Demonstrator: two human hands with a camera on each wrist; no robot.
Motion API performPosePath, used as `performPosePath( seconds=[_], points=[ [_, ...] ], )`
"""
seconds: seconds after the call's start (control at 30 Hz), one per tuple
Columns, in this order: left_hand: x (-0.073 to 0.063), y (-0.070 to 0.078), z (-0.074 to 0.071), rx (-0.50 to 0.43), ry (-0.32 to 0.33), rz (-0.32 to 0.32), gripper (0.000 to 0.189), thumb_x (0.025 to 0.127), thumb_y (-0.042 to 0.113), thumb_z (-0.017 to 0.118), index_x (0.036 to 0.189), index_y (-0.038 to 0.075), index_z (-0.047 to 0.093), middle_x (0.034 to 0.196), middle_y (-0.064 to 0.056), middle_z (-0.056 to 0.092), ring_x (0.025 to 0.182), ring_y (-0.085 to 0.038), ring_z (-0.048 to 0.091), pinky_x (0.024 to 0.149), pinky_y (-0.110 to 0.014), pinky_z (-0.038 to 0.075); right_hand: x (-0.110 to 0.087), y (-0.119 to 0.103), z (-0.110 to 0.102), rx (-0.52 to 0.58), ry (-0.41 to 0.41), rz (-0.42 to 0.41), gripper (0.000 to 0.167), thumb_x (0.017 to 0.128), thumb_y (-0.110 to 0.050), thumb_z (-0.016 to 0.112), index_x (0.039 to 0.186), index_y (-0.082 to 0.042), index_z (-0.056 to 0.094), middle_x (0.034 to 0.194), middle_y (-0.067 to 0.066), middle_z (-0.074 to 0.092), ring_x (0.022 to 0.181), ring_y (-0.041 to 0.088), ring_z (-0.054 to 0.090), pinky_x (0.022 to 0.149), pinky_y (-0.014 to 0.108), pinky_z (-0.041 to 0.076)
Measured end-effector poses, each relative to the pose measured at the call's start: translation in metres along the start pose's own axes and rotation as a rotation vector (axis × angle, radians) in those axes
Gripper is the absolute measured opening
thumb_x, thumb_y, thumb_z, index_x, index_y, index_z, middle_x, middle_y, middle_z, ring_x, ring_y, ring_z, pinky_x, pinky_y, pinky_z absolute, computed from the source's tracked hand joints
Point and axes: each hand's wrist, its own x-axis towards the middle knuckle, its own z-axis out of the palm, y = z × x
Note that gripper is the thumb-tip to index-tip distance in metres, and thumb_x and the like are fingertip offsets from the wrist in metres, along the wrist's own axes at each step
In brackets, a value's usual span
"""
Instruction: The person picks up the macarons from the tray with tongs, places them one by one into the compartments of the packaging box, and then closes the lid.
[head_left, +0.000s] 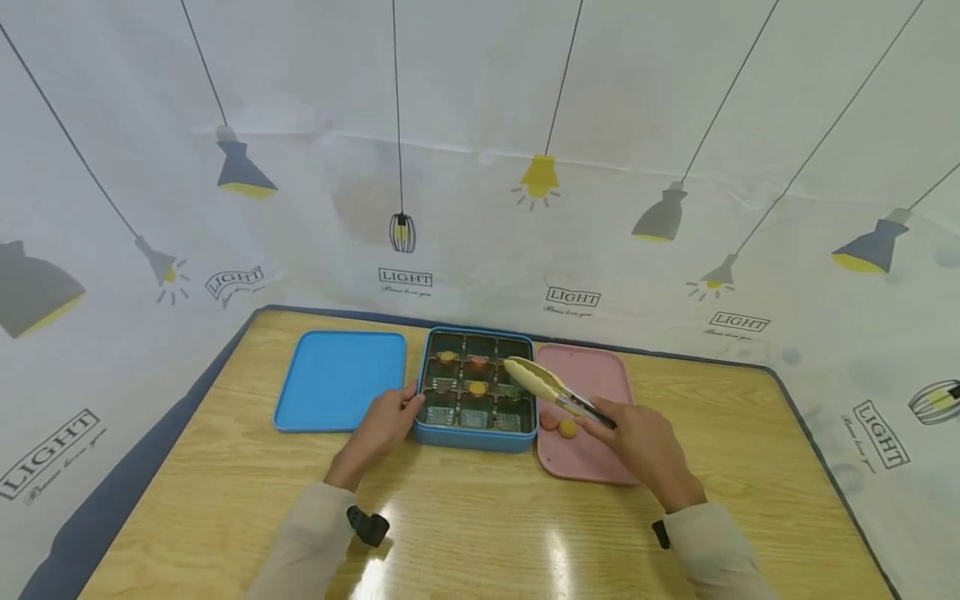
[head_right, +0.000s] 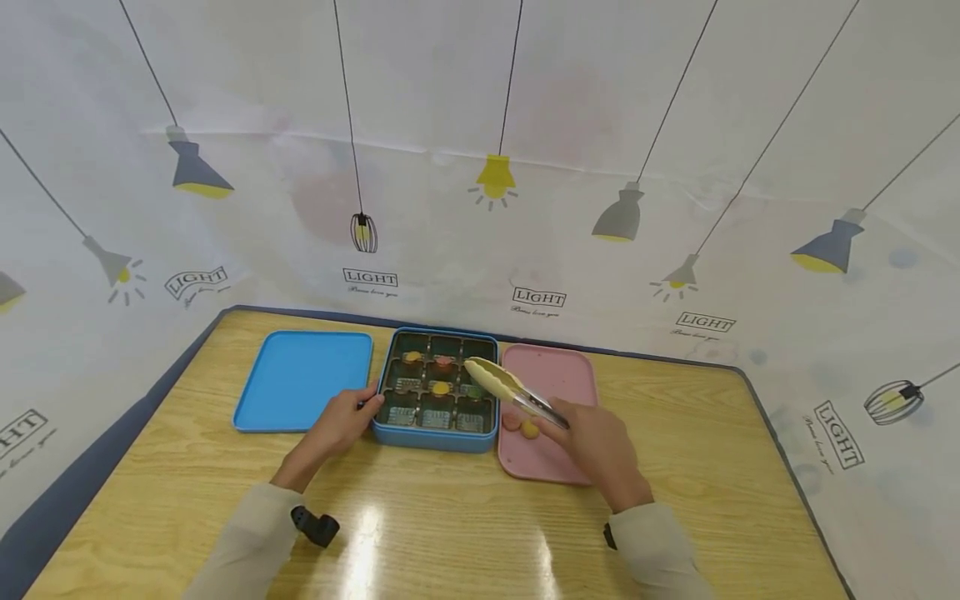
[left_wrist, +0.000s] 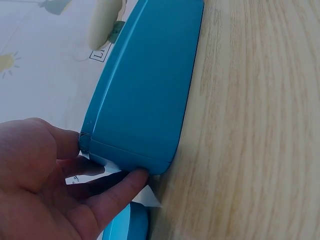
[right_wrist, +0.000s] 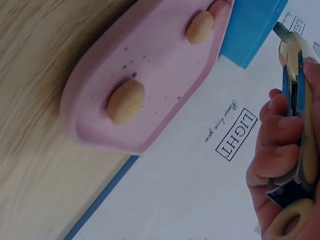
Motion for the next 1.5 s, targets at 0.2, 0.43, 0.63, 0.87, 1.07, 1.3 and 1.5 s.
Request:
performPosePath(
  seconds=[0.2,0.43,0.63,0.87,1.07,1.3,1.5],
  points=[
    [0.002,0.000,-0.001,0.028,0.006,0.022,0.052,0.108,0.025,0.044,0.152,0.002,0.033,0.054,-0.001,0.040,0.043,-0.012,0.028,0.045,-0.026,0.032,0.009,-0.010,0.004,0.042,-0.011,-0.004,0.023,0.093,-0.042,0.067,0.105,-0.024,0.073,0.070,-0.006,0.061,0.053,0.010,0.043,0.050,0.029,0.037],
    [0.003,-0.002,-0.002,0.029,-0.001,0.022,0.052,0.108,0.026,0.043,0.153,0.002,0.032,0.059,-0.004,0.046,0.043,-0.012,0.027,0.046,-0.027,0.032,0.024,-0.027,0.011,0.114,-0.004,-0.030,0.019,0.094,-0.041,0.066,0.104,-0.027,0.074,0.067,-0.013,0.065,0.058,0.006,0.050,0.058,0.033,0.046],
    [0.001,-0.001,-0.001,0.010,-0.002,0.021,0.052,0.108,0.025,0.043,0.153,0.002,0.032,0.055,-0.001,0.041,0.043,-0.013,0.029,0.046,-0.027,0.032,0.036,-0.045,0.017,0.124,-0.021,-0.053,0.027,0.098,-0.048,0.059,0.102,-0.025,0.072,0.062,-0.018,0.057,0.057,0.001,0.053,0.060,0.033,0.049],
    [0.001,0.000,0.000,0.028,0.020,0.023,0.051,0.107,0.024,0.044,0.152,0.001,0.034,0.057,-0.001,0.041,0.044,-0.012,0.029,0.046,-0.026,0.032,0.044,-0.066,0.022,0.109,-0.036,-0.017,0.047,0.097,-0.052,0.056,0.121,-0.015,0.072,0.085,0.000,0.074,0.070,0.016,0.069,0.067,0.040,0.056],
    [0.000,0.001,0.000,0.015,0.015,0.017,0.052,0.107,0.024,0.044,0.152,0.000,0.033,0.054,0.000,0.039,0.043,-0.012,0.028,0.044,-0.026,0.030,0.047,-0.070,0.026,0.105,-0.044,0.007,0.050,0.095,-0.050,0.060,0.127,-0.013,0.069,0.091,0.006,0.075,0.070,0.021,0.069,0.064,0.040,0.056],
    [0.000,0.001,-0.001,0.014,0.016,0.002,0.052,0.107,0.025,0.044,0.152,0.002,0.033,0.054,0.000,0.040,0.043,-0.012,0.028,0.044,-0.026,0.031,0.045,-0.068,0.026,0.120,-0.025,0.004,0.049,0.096,-0.050,0.060,0.127,-0.012,0.070,0.088,0.006,0.075,0.069,0.020,0.068,0.063,0.039,0.056],
    [0.000,0.002,-0.001,0.011,0.011,-0.003,0.052,0.107,0.025,0.044,0.153,0.003,0.033,0.057,-0.003,0.043,0.043,-0.012,0.029,0.045,-0.027,0.032,0.039,-0.058,0.023,0.148,-0.029,0.031,0.048,0.096,-0.053,0.058,0.127,-0.018,0.070,0.083,-0.004,0.074,0.076,0.020,0.070,0.065,0.041,0.055]
  ],
)
